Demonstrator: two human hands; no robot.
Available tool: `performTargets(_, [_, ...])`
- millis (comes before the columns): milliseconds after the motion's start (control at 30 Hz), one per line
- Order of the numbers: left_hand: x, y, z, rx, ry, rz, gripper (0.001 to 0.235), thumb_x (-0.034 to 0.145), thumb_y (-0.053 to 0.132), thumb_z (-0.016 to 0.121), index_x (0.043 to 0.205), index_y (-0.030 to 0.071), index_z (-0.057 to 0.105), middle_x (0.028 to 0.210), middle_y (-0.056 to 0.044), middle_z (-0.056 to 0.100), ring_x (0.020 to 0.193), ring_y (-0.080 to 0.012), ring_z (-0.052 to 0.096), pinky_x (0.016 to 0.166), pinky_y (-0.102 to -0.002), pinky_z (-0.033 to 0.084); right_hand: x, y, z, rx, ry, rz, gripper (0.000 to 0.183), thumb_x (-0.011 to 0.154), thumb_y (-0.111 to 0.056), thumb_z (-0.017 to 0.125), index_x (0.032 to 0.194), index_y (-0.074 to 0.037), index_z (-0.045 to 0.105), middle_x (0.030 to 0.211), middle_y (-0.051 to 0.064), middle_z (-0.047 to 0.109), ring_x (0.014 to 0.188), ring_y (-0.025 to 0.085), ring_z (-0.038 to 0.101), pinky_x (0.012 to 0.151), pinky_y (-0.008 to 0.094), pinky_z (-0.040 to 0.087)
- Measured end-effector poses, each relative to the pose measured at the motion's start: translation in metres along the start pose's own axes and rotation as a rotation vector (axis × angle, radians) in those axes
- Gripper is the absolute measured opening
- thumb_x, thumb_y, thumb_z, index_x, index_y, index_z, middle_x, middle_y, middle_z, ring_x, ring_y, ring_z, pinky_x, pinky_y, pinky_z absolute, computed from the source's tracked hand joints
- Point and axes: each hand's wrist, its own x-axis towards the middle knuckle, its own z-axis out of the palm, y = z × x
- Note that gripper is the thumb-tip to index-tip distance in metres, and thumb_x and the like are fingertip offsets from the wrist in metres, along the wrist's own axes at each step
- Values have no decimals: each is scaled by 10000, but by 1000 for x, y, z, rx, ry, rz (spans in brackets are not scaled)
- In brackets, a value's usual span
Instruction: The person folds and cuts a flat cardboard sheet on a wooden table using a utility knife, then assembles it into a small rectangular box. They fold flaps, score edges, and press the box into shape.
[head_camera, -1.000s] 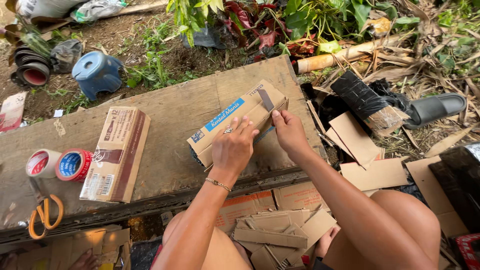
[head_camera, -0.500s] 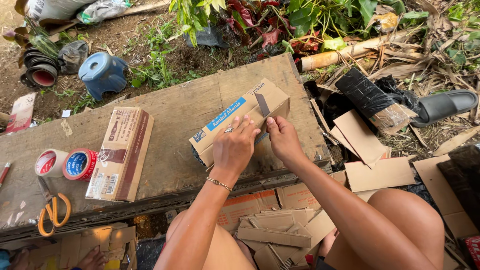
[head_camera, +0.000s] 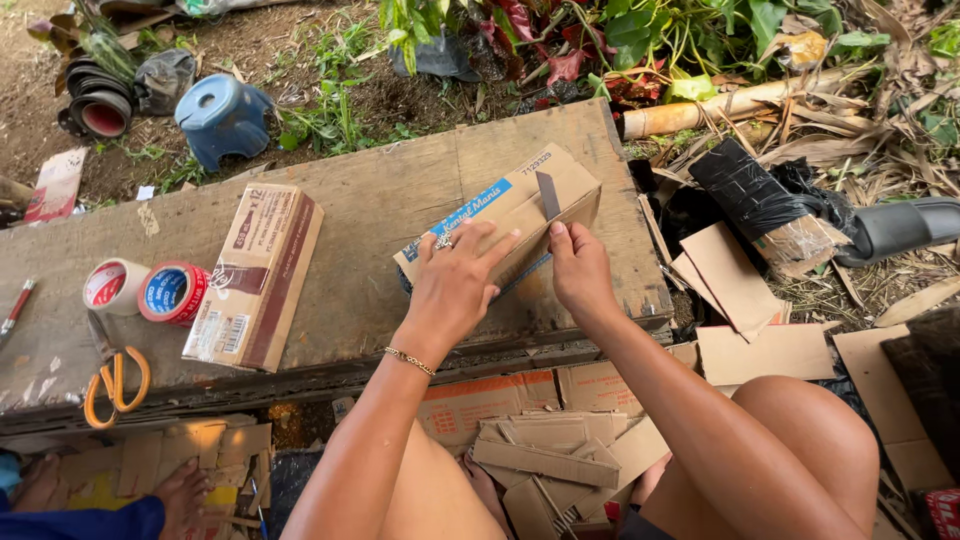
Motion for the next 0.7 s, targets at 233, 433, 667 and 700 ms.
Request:
performTargets(233, [-6,-17,28,-19,128,38,526,817,227,789,1314,138,640,1448,-46,596,1363,-270,543,1128,-562,326,1,3,-1,135,-64,60,334,1087,-319,491,879,-69,566,646,-57,452,547,49,368,474,265,309])
performTargets(433, [-5,-17,33,74,111,27,486,855,257,757,1316,146,649,1455,-42,590,1325,-281,547,1110,-577,365,-24,5,4,249,-139,149,308,1080,-327,469,886,-97,532,582,-47,428,437,62,367,392,268,303])
performTargets(667, [-6,-12,28,27,106,9,474,833,250,774,1283,149,665,1440,-31,601,1334,-259,553,1118,-556,371,-37,12,-2,140,-144,106,354,1101,-345,462,865,-90,526,591,-57,414,475,41,355,417,260,295])
performTargets(700, [-5,-13,26,32,109,15,470,831,250,775,1277,146,667,1437,-32,603,1329,-254,556,1117,-558,369,-33,11,-1,149,-143,117,348,1099,-344,462,867,-93,527,595,-63,420,479,39,355,420,258,292])
